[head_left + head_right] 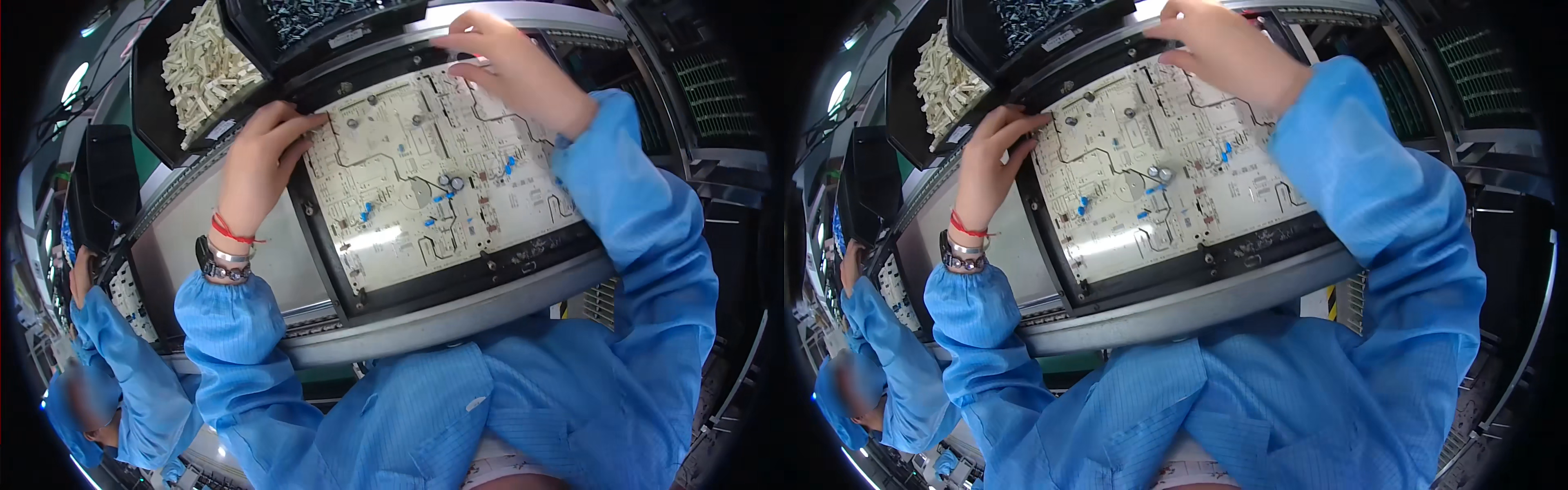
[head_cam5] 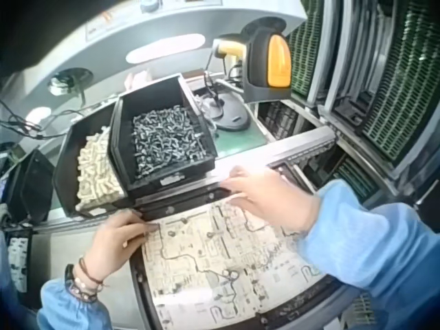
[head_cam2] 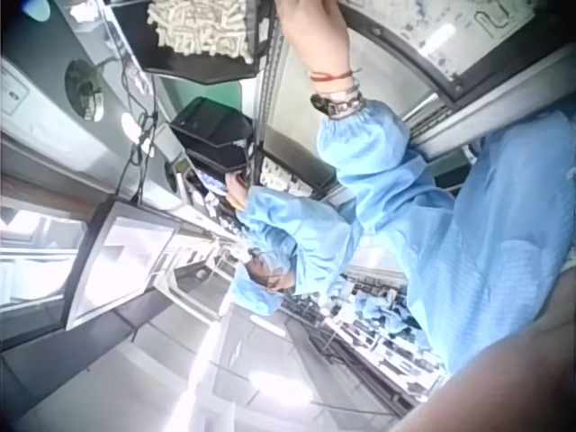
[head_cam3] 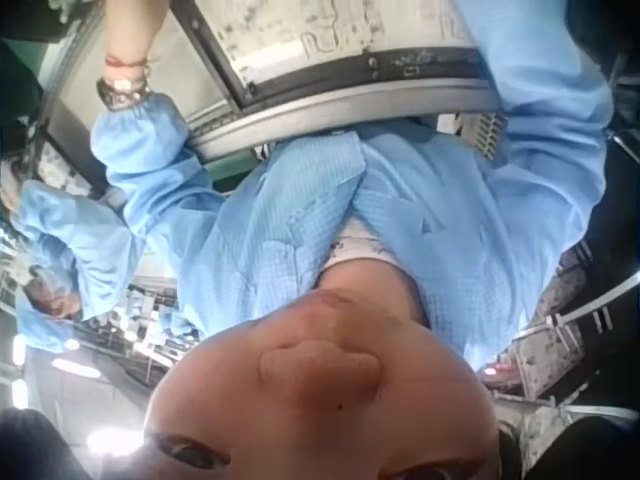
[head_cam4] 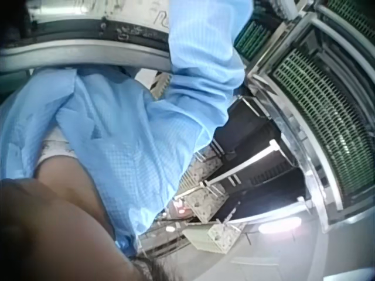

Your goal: Placing electronic components onto circuit boards at a manual assembly station.

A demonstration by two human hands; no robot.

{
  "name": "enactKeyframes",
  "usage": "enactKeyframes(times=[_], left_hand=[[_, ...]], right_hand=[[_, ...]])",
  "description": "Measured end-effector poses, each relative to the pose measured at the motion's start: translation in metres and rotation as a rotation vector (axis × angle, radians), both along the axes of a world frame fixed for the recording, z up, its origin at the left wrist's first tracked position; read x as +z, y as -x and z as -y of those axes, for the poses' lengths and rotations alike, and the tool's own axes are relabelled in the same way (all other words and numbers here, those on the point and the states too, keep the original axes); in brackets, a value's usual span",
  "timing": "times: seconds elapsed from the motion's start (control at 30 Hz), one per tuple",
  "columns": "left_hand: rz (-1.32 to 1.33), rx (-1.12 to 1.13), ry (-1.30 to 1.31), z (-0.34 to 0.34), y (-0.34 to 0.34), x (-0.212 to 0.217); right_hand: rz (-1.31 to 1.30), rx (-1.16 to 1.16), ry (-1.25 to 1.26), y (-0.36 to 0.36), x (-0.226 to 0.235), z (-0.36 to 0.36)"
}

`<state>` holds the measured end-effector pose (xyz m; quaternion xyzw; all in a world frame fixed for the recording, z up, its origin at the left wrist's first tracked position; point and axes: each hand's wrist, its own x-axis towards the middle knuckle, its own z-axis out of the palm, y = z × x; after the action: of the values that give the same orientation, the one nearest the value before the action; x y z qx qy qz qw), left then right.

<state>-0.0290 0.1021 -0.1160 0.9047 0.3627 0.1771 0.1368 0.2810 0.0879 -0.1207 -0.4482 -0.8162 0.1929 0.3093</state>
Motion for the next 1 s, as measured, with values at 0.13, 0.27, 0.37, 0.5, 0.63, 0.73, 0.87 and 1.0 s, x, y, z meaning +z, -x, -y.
enactKeyframes(times=[0.13, 0.27, 0.37, 0.5, 0.63, 0.73, 0.87, 1.0], left_hand=[[-0.005, -0.055, -0.122, 0.005, 0.003, 0.001], [-0.062, -0.089, -0.156, 0.010, 0.008, 0.001], [-0.134, -0.072, -0.178, 0.016, 0.011, 0.004], [-0.057, -0.059, -0.279, 0.017, 0.015, 0.024], [0.090, 0.144, -0.378, -0.021, 0.037, 0.042], [0.002, 0.124, -0.319, -0.066, 0.064, 0.036], [-0.161, -0.013, -0.284, -0.089, 0.055, 0.038], [-0.248, 0.136, -0.206, -0.072, 0.058, 0.042]], right_hand=[[0.055, -0.140, -0.188, 0.017, -0.026, -0.005], [-0.096, -0.377, 0.132, 0.043, -0.022, 0.003], [-0.079, -0.371, 0.078, 0.056, -0.018, 0.004], [0.082, -0.144, -0.044, 0.049, 0.020, -0.005], [0.115, 0.021, -0.313, 0.070, 0.073, -0.025], [0.036, 0.089, -0.329, 0.092, 0.072, -0.066], [0.312, 0.019, -0.236, 0.088, 0.051, -0.107], [0.440, 0.029, -0.042, 0.099, 0.055, -0.100]])
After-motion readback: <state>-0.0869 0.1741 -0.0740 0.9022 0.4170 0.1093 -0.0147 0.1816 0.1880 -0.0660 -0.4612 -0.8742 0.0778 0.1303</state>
